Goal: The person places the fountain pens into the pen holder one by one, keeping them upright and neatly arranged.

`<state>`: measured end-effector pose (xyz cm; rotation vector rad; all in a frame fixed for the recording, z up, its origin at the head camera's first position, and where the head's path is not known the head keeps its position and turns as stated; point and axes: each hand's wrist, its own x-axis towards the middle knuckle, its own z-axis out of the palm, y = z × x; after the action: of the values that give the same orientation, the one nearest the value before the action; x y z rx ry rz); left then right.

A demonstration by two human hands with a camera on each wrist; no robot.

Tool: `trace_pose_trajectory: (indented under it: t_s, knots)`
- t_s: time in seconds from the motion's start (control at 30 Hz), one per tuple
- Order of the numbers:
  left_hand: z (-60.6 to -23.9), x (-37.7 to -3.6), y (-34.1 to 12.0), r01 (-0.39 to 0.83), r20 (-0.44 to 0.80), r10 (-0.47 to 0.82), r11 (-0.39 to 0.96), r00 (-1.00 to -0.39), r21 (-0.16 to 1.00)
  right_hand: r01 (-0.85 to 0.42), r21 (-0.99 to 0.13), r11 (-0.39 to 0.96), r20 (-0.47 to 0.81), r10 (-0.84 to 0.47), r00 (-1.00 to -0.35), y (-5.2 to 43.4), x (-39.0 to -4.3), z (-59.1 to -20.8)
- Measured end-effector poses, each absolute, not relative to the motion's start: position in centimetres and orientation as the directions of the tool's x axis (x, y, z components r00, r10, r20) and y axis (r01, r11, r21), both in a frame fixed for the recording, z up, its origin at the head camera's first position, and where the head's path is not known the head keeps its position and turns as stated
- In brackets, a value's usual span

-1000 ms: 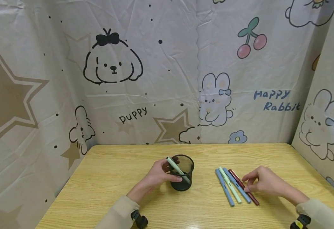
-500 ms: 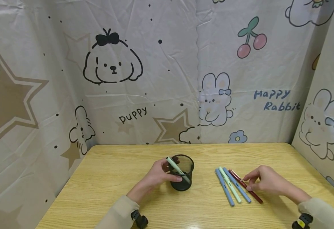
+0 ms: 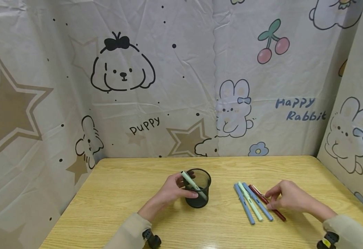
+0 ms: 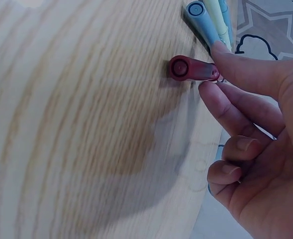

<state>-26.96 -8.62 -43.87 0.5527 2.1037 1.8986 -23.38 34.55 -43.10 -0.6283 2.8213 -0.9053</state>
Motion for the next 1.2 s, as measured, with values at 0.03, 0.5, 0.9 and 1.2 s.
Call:
trace_pose_trajectory:
  t_s: [0.03, 0.5, 0.9, 1.2]
  knots:
    - [-43.89, -26.96, -8.62, 0.109, 0.064, 0.44, 0.077, -0.895, 0.991, -0.353, -0.577, 0.737, 0.019, -0.42, -0.907, 34.59, -23.36, -43.14]
    - [-44.04, -27.0, -8.61, 0.112, 0.068, 0.442, 0.074, -0.895, 0.991, -0.397, -0.57, 0.719, 0.042, -0.458, -0.888, 35.12, -23.49, -43.44]
    - [-43.91, -26.89, -8.65, 0.094, 0.057, 0.447, 0.061, -0.893, 0.994, -0.39, -0.526, 0.756, 0.02, -0.448, -0.894, 34.95, -23.23, -43.04]
    - [-43.86, -26.92, -8.57, 0.099, 0.06, 0.442, 0.066, -0.895, 0.993, -0.367, -0.484, 0.794, 0.023, -0.409, -0.912, 34.49, -23.15, -42.86]
